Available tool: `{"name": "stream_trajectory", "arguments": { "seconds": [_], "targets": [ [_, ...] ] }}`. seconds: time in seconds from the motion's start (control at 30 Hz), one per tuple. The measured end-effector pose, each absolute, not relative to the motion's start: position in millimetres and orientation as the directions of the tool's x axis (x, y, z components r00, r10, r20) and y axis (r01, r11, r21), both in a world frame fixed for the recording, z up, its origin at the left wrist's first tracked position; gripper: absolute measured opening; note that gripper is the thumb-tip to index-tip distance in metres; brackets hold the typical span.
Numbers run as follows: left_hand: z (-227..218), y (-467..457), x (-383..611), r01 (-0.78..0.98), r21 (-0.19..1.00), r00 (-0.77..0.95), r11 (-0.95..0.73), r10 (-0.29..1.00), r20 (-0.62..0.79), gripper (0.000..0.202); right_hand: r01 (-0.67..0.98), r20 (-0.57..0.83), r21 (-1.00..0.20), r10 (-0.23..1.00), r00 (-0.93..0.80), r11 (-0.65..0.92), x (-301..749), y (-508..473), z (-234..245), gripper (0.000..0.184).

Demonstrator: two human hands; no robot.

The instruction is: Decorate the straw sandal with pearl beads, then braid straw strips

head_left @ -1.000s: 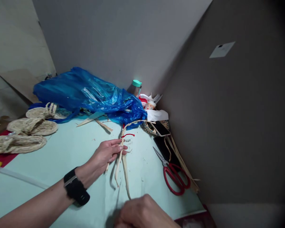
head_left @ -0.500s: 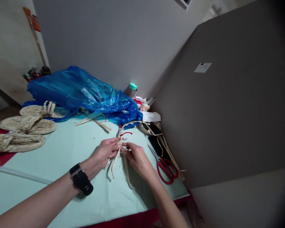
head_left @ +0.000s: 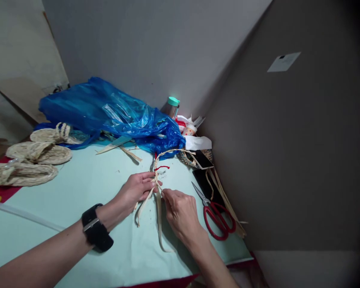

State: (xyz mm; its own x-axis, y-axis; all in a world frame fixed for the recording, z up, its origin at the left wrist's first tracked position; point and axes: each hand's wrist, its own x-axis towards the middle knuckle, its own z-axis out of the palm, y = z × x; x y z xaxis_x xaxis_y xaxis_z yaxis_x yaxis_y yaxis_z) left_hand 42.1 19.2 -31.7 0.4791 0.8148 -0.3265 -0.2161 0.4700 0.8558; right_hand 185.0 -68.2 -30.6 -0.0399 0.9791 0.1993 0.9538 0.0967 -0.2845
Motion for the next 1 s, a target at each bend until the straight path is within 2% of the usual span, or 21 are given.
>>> {"name": "stream_trajectory", "arguments": {
  "seconds": [0.2, 0.3, 0.5, 0.6, 0.67, 0.73, 0.8, 0.87, 1.0],
  "targets": [
    [-32, 16, 43, -0.171, 0.875, 0.444, 0.452, 0.828, -0.341, 0.034, 0.975, 0.303, -0.112, 0.941, -0.148, 0.190, 181, -72, -34, 0.016],
    [-32, 16, 42, -0.162, 0.875, 0.441, 0.457, 0.827, -0.350, 0.034, 0.979, 0.307, -0.122, 0.944, -0.121, 0.165, 181, -76, -33, 0.018],
    [-29, 18, 41, -0.151, 0.861, 0.424, 0.486, 0.818, -0.388, 0.034, 0.972, 0.312, -0.215, 0.950, -0.027, 0.098, 192, -89, -30, 0.023],
    [-29, 18, 39, -0.156, 0.852, 0.429, 0.500, 0.811, -0.397, 0.034, 0.975, 0.442, -0.215, 0.895, 0.053, 0.048, 216, -108, -31, 0.027],
    [-29, 19, 37, -0.164, 0.845, 0.444, 0.509, 0.803, -0.398, 0.033, 0.988, 0.526, -0.125, 0.837, 0.148, -0.096, 236, -125, -35, 0.030],
    [-29, 20, 37, -0.178, 0.836, 0.459, 0.519, 0.795, -0.396, 0.030, 0.975, 0.515, -0.017, 0.834, 0.199, -0.223, 253, -141, -41, 0.031],
    [-28, 21, 37, -0.193, 0.826, 0.469, 0.529, 0.790, -0.396, 0.025, 0.971, 0.483, 0.051, 0.857, 0.180, -0.233, 264, -152, -49, 0.030],
    [-27, 22, 37, -0.209, 0.814, 0.473, 0.541, 0.785, -0.400, 0.020, 0.971, 0.459, 0.059, 0.870, 0.179, -0.231, 269, -157, -57, 0.030],
    [-23, 22, 38, -0.248, 0.787, 0.473, 0.565, 0.779, -0.411, 0.013, 0.973, 0.434, -0.001, 0.877, 0.207, -0.229, 269, -152, -59, 0.029]
  ]
}}
